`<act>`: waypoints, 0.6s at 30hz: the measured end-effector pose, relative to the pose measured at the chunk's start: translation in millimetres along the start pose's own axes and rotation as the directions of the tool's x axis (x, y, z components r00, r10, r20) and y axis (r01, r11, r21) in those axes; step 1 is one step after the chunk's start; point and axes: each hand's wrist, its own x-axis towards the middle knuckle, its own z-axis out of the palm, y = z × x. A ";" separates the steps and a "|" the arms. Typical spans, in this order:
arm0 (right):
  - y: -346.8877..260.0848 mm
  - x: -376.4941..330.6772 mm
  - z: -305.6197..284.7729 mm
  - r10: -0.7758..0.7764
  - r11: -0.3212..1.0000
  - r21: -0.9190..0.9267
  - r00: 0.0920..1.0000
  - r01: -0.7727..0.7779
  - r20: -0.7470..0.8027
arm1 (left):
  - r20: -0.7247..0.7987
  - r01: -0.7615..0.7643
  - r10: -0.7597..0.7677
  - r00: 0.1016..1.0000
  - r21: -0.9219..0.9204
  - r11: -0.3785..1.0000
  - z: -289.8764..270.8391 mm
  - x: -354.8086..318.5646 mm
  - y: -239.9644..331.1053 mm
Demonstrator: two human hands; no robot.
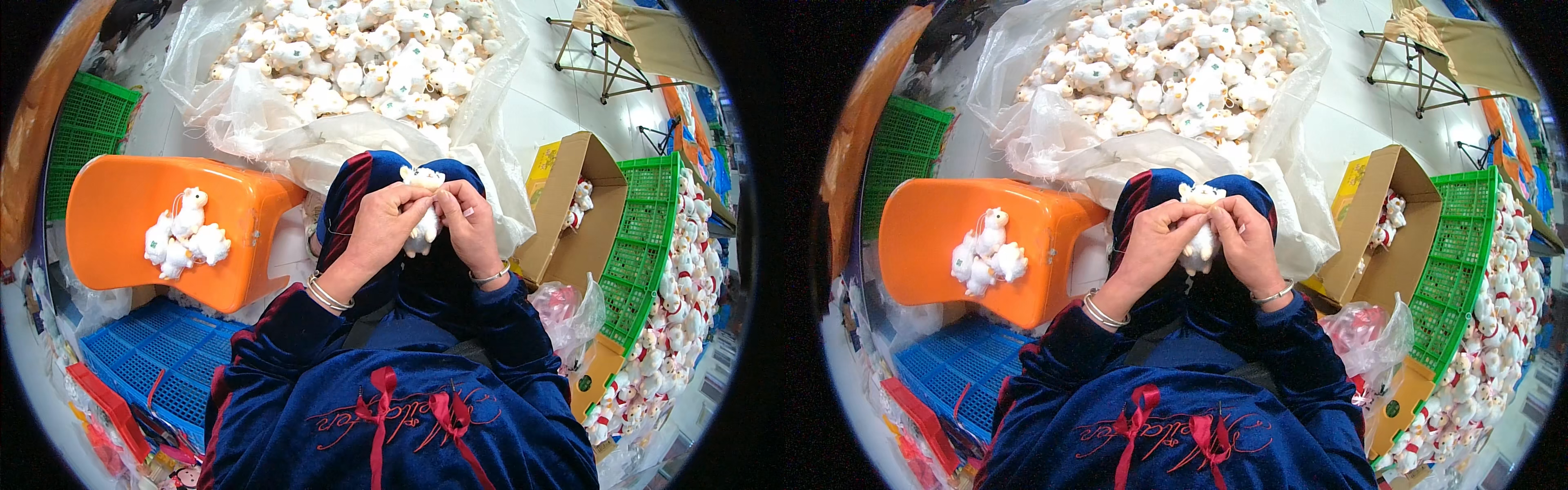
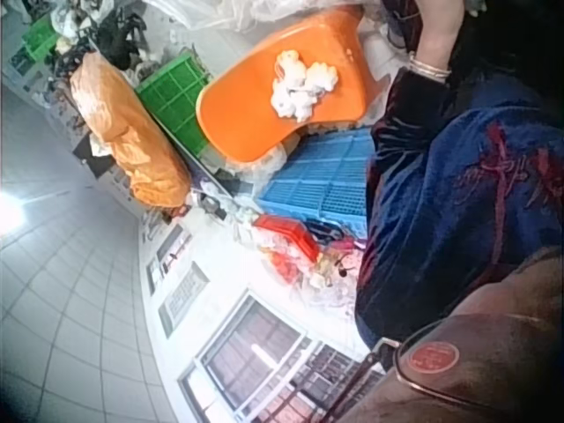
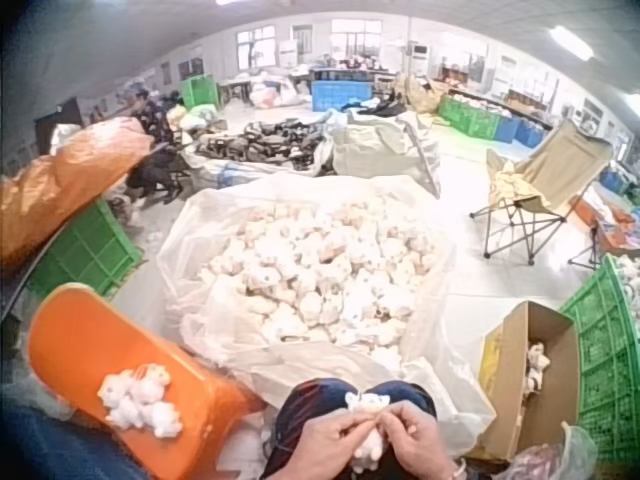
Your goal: The person sits on the floor and ties red ribbons around the necks of small white plush toys. They pick up each toy, wrap the ribbon, and adjust the knot before placing the finished item aside.
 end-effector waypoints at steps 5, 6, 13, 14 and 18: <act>-13.2 7.3 -21.8 0.044 0.962 -0.271 0.999 -0.042 0.002 | -0.009 0.041 -0.041 0.999 0.017 0.999 0.1 0.9 3.3; -15.8 7.5 -22.4 0.038 0.945 -0.327 0.999 -0.028 0.026 | -0.005 0.057 -0.057 0.998 -0.006 0.998 -0.1 1.5 2.1; -41.9 19.3 -34.4 0.271 0.808 -0.583 0.934 -0.089 0.233 | 0.018 0.069 -0.068 0.998 -0.050 0.996 -1.8 2.8 -0.2; -42.3 20.5 -35.5 0.293 0.791 -0.605 0.923 -0.089 0.248 | 0.019 0.059 -0.058 0.998 -0.034 0.998 -3.0 1.7 1.5; -44.6 21.5 -39.1 0.350 0.838 -0.520 0.892 -0.163 0.284 | 0.022 0.052 -0.051 0.998 -0.026 0.998 -4.4 1.8 2.0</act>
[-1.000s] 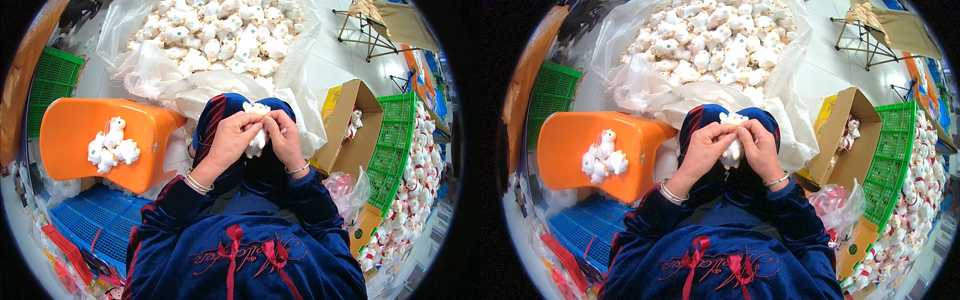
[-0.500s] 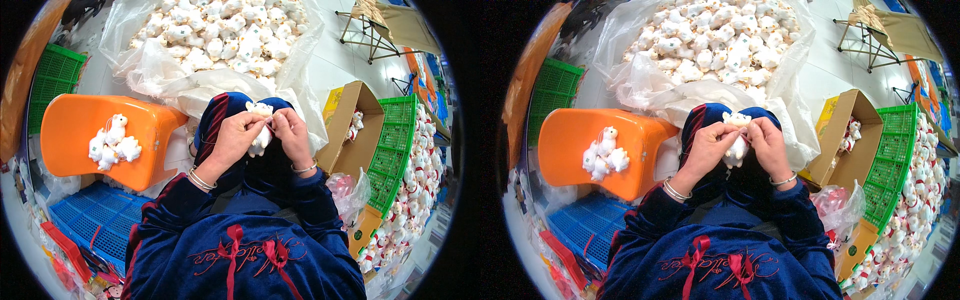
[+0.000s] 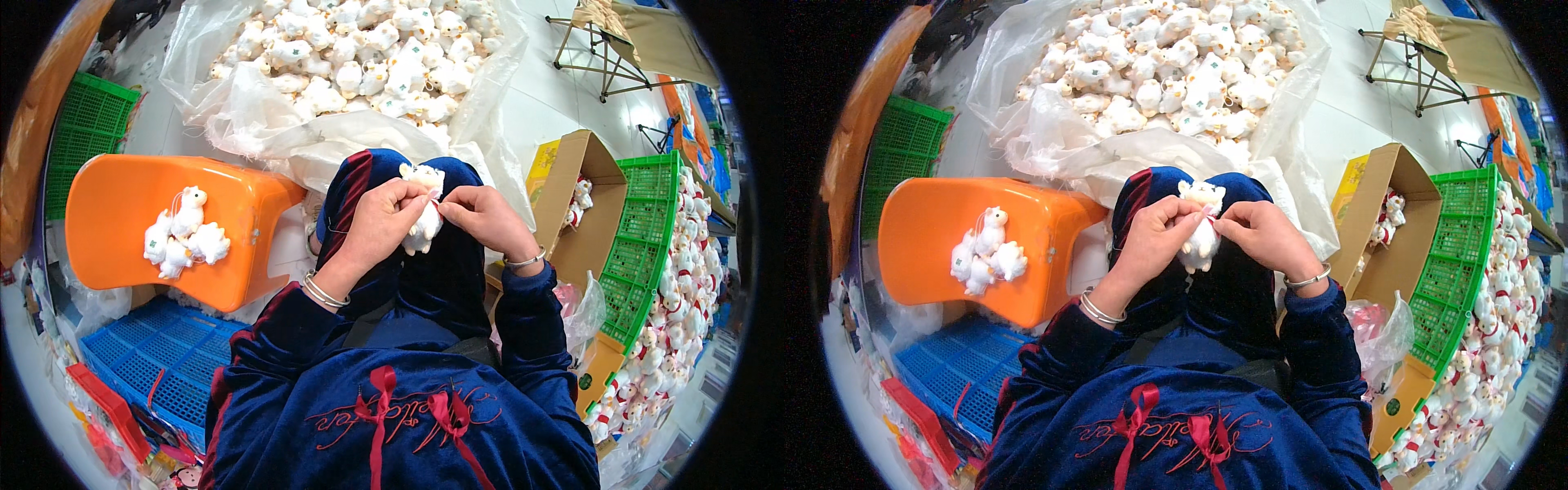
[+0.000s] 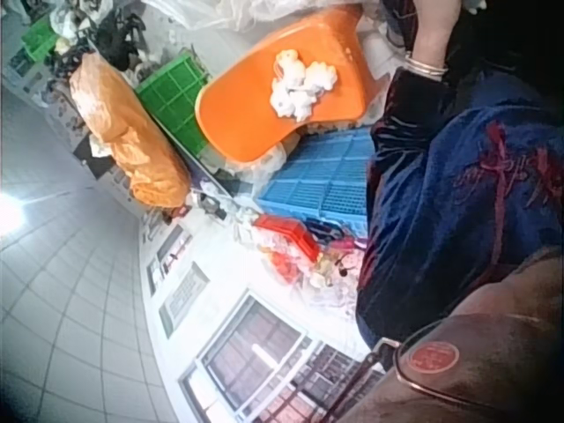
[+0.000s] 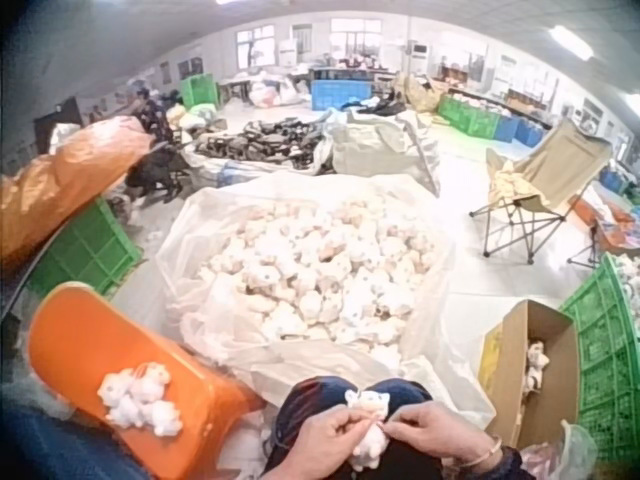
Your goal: The person sits on the floor and ties red ribbons around the necks of small white plush toys. They pick up each toy, wrap the ribbon, and adjust the knot before placing the finished item aside.
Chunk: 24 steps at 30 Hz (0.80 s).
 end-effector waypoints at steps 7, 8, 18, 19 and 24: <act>0.9 -1.8 6.7 -0.155 0.986 -0.093 0.975 0.142 -0.156 | 0.026 0.030 -0.030 0.999 0.018 0.999 -0.8 0.6 0.2; -1.9 -1.7 8.3 -0.191 0.976 -0.144 0.963 0.165 -0.192 | 0.035 0.034 -0.035 0.999 0.023 0.999 -1.5 0.8 0.9; -0.3 -0.4 24.1 -0.346 0.891 -0.410 0.874 0.193 -0.340 | 0.143 0.069 -0.073 0.987 0.030 0.997 -14.4 2.2 -4.4; 5.1 -1.7 24.8 -0.321 0.922 -0.324 0.885 0.210 -0.338 | 0.142 0.064 -0.067 0.988 0.027 0.998 -14.1 3.1 -8.1; 6.0 -7.0 13.9 0.033 0.962 0.272 0.993 -0.001 -0.112 | 0.164 0.065 -0.068 0.984 0.022 0.998 -15.2 6.2 -8.1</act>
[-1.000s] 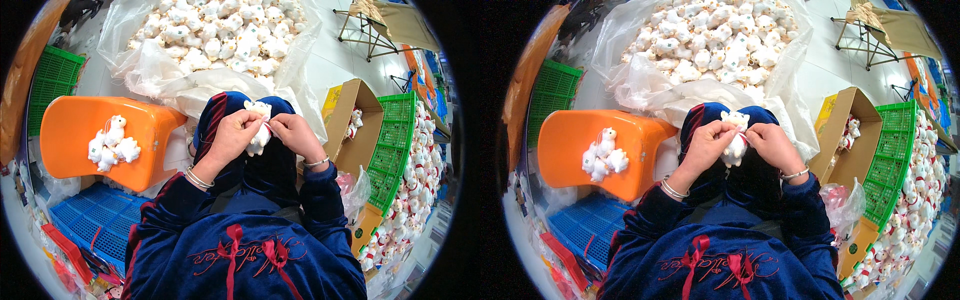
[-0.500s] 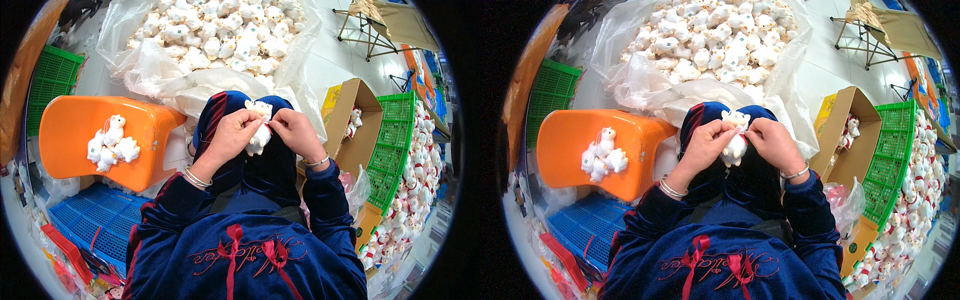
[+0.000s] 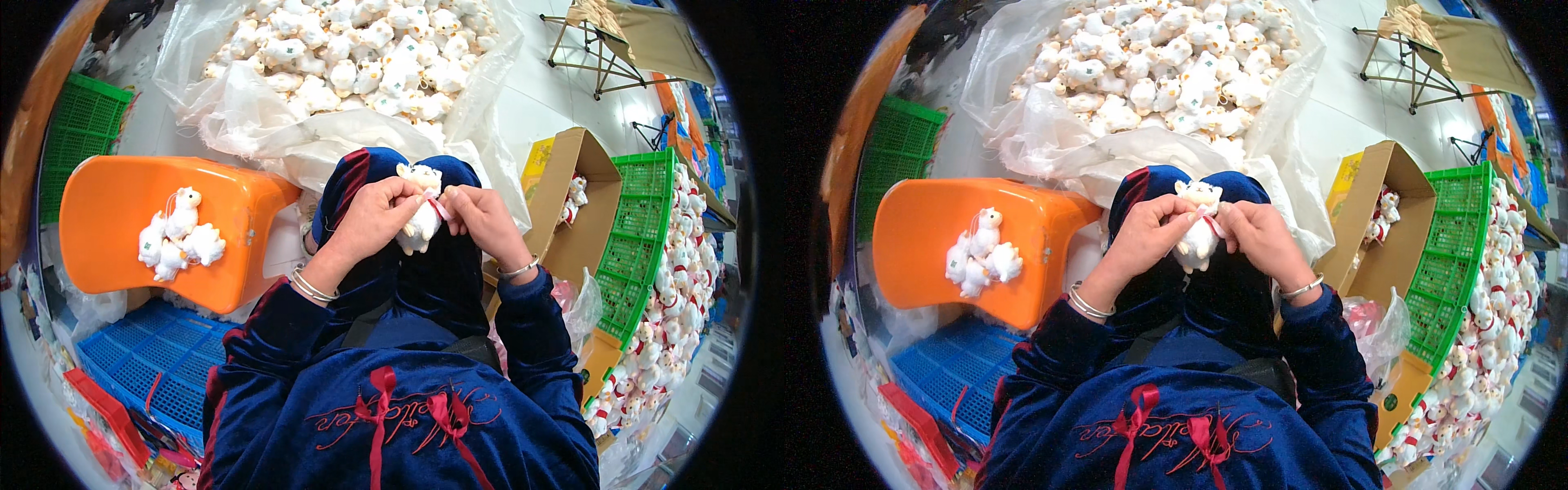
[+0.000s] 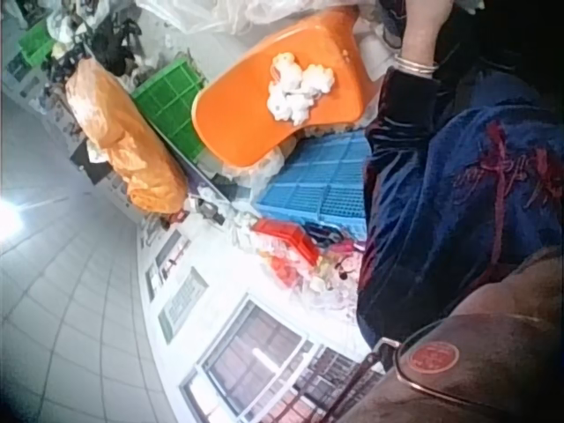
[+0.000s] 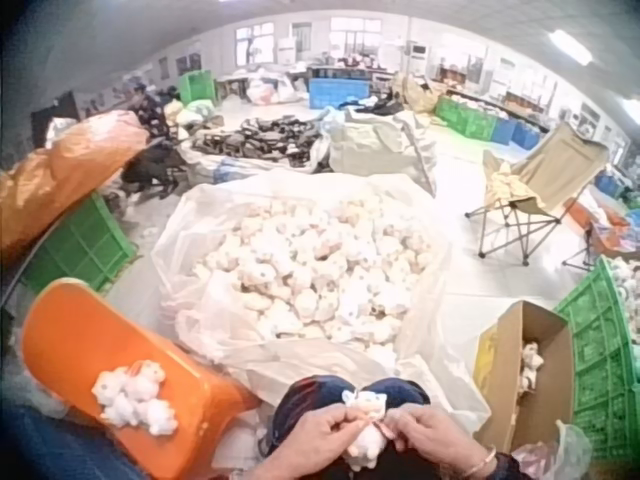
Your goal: The person sits on the floor and ties red ribbons around the necks of small white plush toys. They pick up each toy, wrap the ribbon, and adjust the knot before placing the finished item aside.
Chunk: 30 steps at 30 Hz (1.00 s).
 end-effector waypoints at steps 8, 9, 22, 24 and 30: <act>-10.4 5.2 -9.6 0.241 0.961 0.106 0.962 -0.255 0.128 | 0.000 0.009 -0.009 1.000 -0.040 0.999 0.6 0.0 -0.1; -10.9 5.9 -11.0 0.276 0.953 0.087 0.950 -0.290 0.145 | 0.003 0.020 -0.020 1.000 -0.020 1.000 0.3 0.0 2.1; -25.4 -17.7 23.3 -0.191 0.958 -0.198 0.975 0.210 0.110 | -0.038 -0.012 0.012 0.999 -0.004 1.000 4.3 1.9 7.5; -37.9 -23.3 27.7 -0.163 0.828 -0.506 0.967 0.241 0.194 | -0.049 -0.018 0.017 0.999 -0.008 1.000 4.8 1.9 6.3; -43.8 -45.5 -14.0 -0.137 0.761 -0.536 0.899 0.365 0.416 | -0.046 0.002 -0.003 0.999 -0.015 1.000 2.6 -0.4 8.3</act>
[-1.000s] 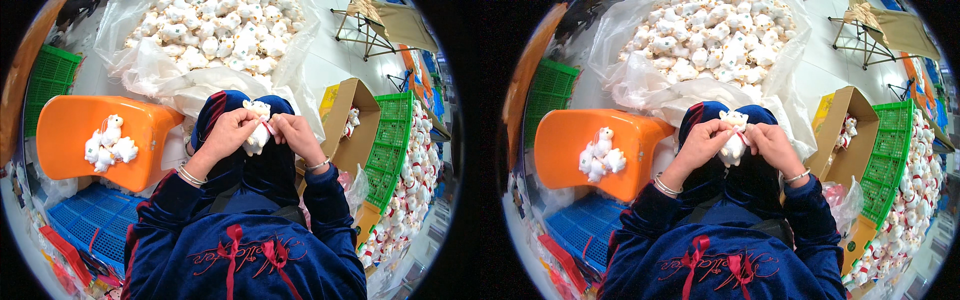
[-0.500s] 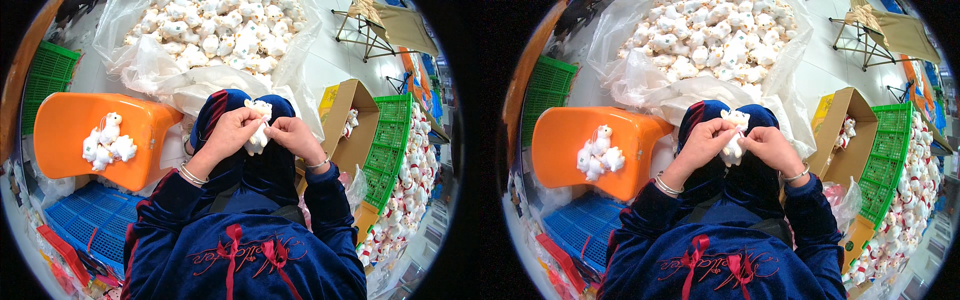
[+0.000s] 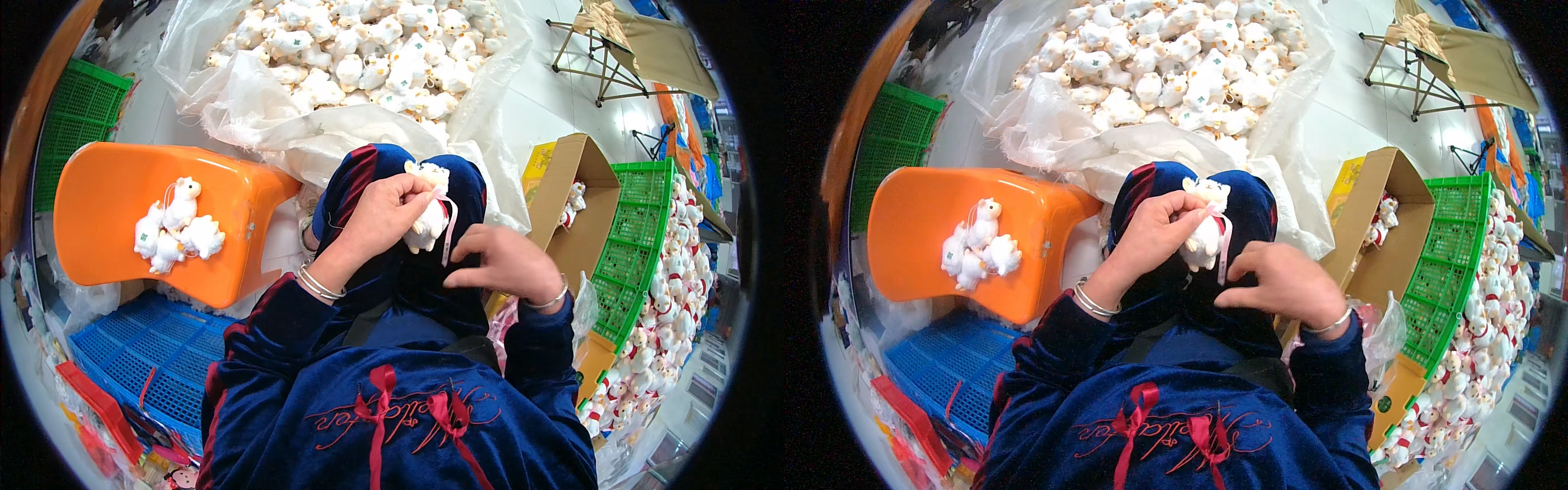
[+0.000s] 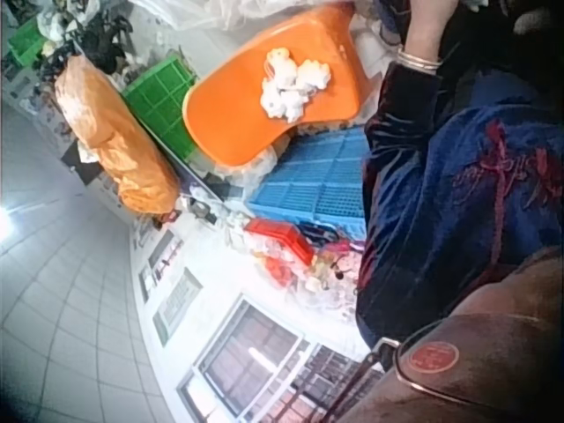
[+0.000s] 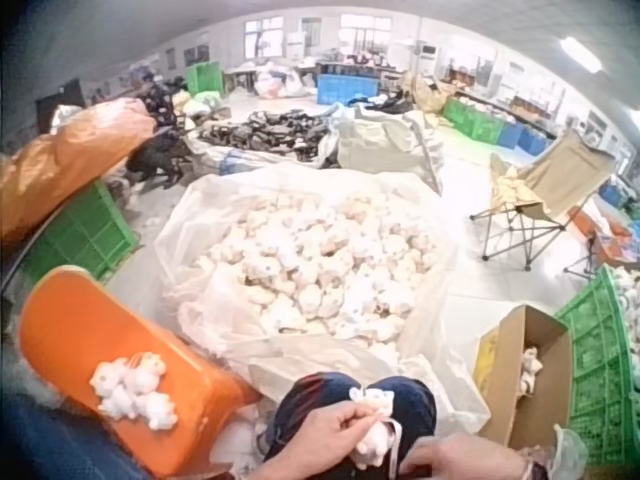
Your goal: The person sits on the floor and ties red ribbons around the necks of small white plush toys. They pick up each toy, wrap the ribbon, and adjust the knot before placing the finished item aside.
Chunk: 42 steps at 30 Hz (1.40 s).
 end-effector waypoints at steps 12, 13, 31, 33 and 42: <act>39.9 39.1 22.3 0.360 0.610 0.789 0.913 -0.074 -0.192 | 0.018 0.012 -0.012 1.000 -0.034 0.999 -0.8 0.0 -4.6; 44.6 38.7 22.3 0.336 0.573 0.814 0.933 -0.093 -0.131 | 0.001 -0.004 0.004 1.000 -0.053 0.999 0.6 0.1 -6.1; 29.4 47.4 19.1 0.295 0.701 0.709 0.938 -0.083 -0.182 | 0.103 0.076 -0.066 0.993 -0.099 0.992 -9.8 4.6 -2.2; 31.2 50.5 24.0 0.290 0.740 0.672 0.918 -0.034 -0.273 | 0.106 0.081 -0.070 0.992 -0.106 0.991 -10.3 4.9 -1.9; 29.1 55.8 21.4 0.243 0.892 0.451 0.874 -0.031 -0.421 | 0.145 -0.070 0.080 0.986 -0.071 0.995 -13.0 6.6 -6.1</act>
